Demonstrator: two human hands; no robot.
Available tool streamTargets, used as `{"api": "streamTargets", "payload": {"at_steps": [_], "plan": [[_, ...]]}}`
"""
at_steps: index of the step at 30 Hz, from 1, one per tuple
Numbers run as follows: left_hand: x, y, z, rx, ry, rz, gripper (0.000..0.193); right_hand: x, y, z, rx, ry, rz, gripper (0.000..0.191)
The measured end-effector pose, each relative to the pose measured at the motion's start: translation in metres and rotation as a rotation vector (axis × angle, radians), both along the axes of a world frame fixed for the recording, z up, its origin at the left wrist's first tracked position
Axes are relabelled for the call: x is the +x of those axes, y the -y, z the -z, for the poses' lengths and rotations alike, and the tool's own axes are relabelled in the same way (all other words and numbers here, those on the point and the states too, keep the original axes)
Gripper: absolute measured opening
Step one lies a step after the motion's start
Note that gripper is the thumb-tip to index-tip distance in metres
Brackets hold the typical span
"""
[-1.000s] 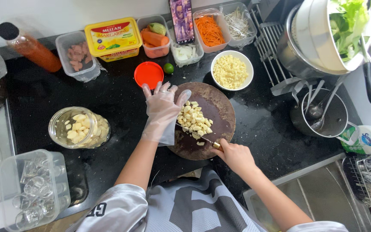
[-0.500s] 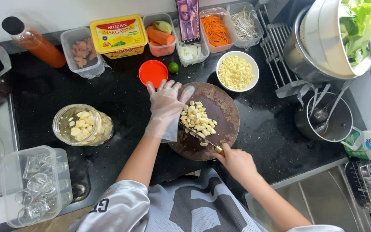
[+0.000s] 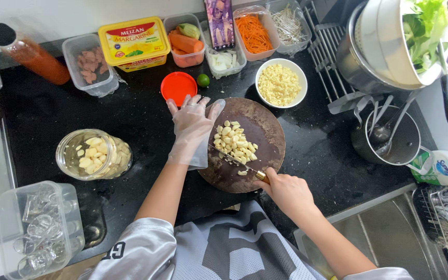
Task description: The person chops garlic cloves on a round wooden cutting board with a cleaver, minces the chopped pieces finely, and transfers the minced garlic into a white bowl. They then take more garlic cloves from a jar, place them on the board, and continue chopping them into pieces.
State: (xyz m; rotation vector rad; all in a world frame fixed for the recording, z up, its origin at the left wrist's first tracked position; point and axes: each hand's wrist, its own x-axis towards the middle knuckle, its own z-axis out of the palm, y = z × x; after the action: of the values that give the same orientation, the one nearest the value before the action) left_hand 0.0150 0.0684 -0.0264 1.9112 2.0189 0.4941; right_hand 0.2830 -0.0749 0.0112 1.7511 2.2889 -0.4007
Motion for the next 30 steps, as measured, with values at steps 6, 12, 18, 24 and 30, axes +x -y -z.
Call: {"api": "streamTargets", "payload": {"at_steps": [6, 12, 18, 24, 30], "plan": [[0.001, 0.01, -0.002, 0.038, 0.012, 0.013, 0.066, 0.003, -0.008, 0.035, 0.111, -0.019, -0.044, 0.047], [0.002, 0.013, -0.005, 0.012, -0.026, 0.008, 0.066, 0.01, -0.011, 0.039, 0.141, -0.06, -0.078, 0.047], [-0.006, 0.003, 0.001, -0.013, 0.0, -0.023, 0.064, 0.006, -0.02, 0.005, 0.039, 0.04, -0.066, 0.05], [-0.001, 0.0, 0.001, -0.005, -0.002, -0.013, 0.065, 0.008, -0.029, 0.027, 0.127, -0.032, -0.104, 0.05], [0.004, 0.003, -0.003, 0.023, -0.04, -0.007, 0.064, 0.013, -0.033, 0.03, 0.112, -0.044, -0.108, 0.051]]}}
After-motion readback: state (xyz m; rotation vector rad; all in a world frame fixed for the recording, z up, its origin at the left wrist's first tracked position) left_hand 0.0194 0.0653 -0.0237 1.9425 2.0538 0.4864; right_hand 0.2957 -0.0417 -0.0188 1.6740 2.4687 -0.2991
